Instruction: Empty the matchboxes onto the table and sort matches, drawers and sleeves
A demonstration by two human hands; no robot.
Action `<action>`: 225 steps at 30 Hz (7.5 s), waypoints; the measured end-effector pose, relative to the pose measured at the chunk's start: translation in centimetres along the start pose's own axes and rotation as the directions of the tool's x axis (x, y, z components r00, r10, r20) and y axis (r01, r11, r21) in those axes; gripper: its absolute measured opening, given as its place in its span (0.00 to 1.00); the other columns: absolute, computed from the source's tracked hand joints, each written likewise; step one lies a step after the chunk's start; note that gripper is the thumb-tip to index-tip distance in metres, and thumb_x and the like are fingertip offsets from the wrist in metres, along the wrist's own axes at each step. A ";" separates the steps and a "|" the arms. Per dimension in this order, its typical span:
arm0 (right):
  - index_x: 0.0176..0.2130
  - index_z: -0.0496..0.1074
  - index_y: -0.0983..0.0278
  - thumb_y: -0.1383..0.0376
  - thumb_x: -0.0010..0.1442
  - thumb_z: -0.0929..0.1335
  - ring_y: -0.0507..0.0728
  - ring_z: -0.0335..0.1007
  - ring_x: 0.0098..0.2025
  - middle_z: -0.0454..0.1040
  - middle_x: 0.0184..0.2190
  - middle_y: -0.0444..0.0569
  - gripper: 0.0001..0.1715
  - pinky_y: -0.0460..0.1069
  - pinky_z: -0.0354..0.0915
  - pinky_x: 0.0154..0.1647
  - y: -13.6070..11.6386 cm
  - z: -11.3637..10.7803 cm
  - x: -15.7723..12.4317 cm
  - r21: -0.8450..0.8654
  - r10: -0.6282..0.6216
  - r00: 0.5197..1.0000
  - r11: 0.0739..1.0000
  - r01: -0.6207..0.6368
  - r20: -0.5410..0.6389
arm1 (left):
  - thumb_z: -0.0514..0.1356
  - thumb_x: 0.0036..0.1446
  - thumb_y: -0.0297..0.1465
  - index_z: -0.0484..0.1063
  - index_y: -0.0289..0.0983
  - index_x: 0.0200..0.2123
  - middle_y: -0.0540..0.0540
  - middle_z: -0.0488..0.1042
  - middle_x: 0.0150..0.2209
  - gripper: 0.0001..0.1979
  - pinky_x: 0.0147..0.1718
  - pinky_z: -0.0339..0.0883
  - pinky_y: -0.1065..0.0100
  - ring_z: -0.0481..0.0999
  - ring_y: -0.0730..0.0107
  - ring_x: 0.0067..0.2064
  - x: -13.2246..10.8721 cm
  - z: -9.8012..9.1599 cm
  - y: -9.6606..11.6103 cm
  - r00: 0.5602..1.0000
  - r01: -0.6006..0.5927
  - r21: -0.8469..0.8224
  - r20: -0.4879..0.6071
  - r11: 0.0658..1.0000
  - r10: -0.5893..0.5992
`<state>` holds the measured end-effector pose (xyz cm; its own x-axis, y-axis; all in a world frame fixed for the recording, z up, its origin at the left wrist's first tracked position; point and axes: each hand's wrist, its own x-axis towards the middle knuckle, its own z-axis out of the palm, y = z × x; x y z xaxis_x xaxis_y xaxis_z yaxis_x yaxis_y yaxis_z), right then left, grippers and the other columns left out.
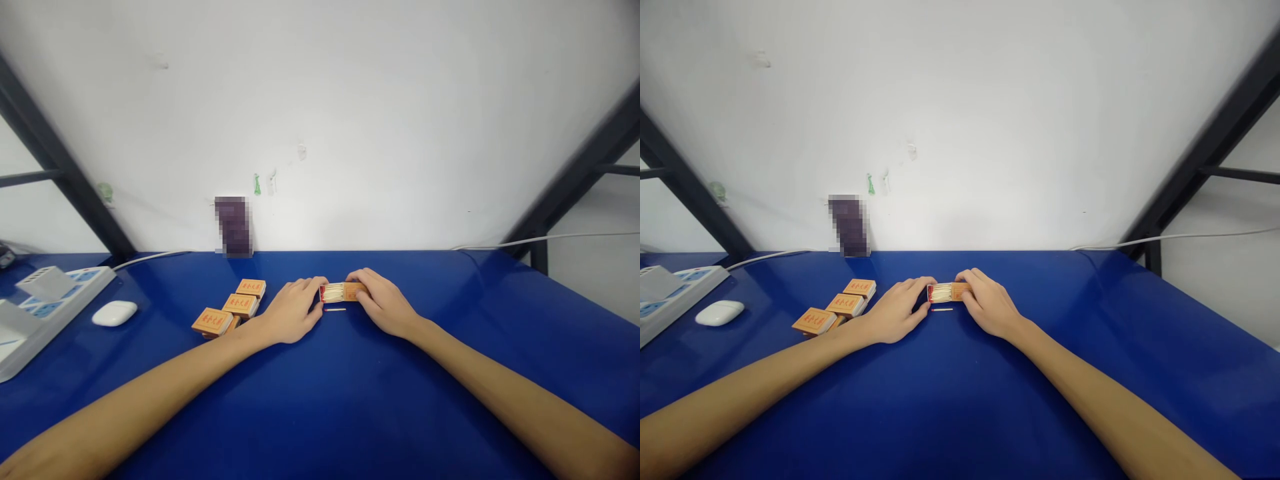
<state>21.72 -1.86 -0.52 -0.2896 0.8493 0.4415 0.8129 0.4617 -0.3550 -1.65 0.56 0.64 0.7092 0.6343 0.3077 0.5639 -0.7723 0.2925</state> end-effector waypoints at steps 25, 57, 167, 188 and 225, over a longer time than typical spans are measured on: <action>0.44 0.67 0.60 0.69 0.63 0.59 0.57 0.70 0.38 0.72 0.40 0.48 0.13 0.53 0.64 0.44 0.2 0.1 0.0 0.019 0.030 0.999 0.999 -0.030 -0.013 | 0.50 0.65 0.30 0.58 0.40 0.56 0.43 0.71 0.53 0.16 0.50 0.64 0.53 0.72 0.57 0.50 0.0 0.1 -0.1 1.000 -0.016 -0.001 -0.003 1.000 0.016; 0.51 0.68 0.59 0.62 0.66 0.63 0.58 0.71 0.40 0.72 0.42 0.49 0.14 0.54 0.66 0.44 0.3 0.0 0.0 0.079 -0.030 0.999 0.996 0.028 0.018 | 0.50 0.63 0.27 0.58 0.40 0.56 0.43 0.72 0.49 0.18 0.47 0.65 0.56 0.71 0.57 0.48 0.1 -0.1 -0.4 1.000 -0.028 -0.064 0.003 0.998 0.028; 0.47 0.73 0.61 0.67 0.63 0.66 0.56 0.67 0.36 0.71 0.38 0.50 0.12 0.52 0.62 0.40 -0.5 0.1 -0.4 -0.058 -0.318 0.947 0.946 0.320 0.047 | 0.51 0.63 0.28 0.64 0.40 0.51 0.47 0.78 0.40 0.13 0.35 0.65 0.66 0.76 0.64 0.35 0.4 0.2 -0.4 0.998 0.035 -0.083 -0.058 0.996 -0.040; 0.47 0.75 0.60 0.70 0.63 0.66 0.55 0.68 0.37 0.74 0.37 0.49 0.13 0.51 0.60 0.40 -0.4 0.2 -0.3 -0.066 -0.321 0.945 0.943 0.325 0.059 | 0.52 0.63 0.28 0.65 0.40 0.51 0.46 0.76 0.41 0.13 0.41 0.66 0.63 0.75 0.62 0.41 0.3 0.2 -0.4 0.998 0.019 -0.049 -0.065 0.999 -0.022; 0.46 0.76 0.60 0.68 0.65 0.65 0.55 0.66 0.35 0.73 0.35 0.48 0.13 0.51 0.59 0.38 -0.3 0.3 -0.3 -0.131 -0.370 0.928 0.918 0.373 0.050 | 0.52 0.64 0.28 0.68 0.39 0.49 0.46 0.77 0.44 0.11 0.42 0.69 0.63 0.77 0.64 0.42 0.4 0.2 -0.4 0.993 -0.015 -0.092 -0.118 0.996 0.004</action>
<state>21.44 -2.17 -0.83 -0.5947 0.6297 0.4998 0.7046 0.7076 -0.0531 -1.47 1.11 0.43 0.6567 0.6306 0.4137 0.5119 -0.7755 0.3695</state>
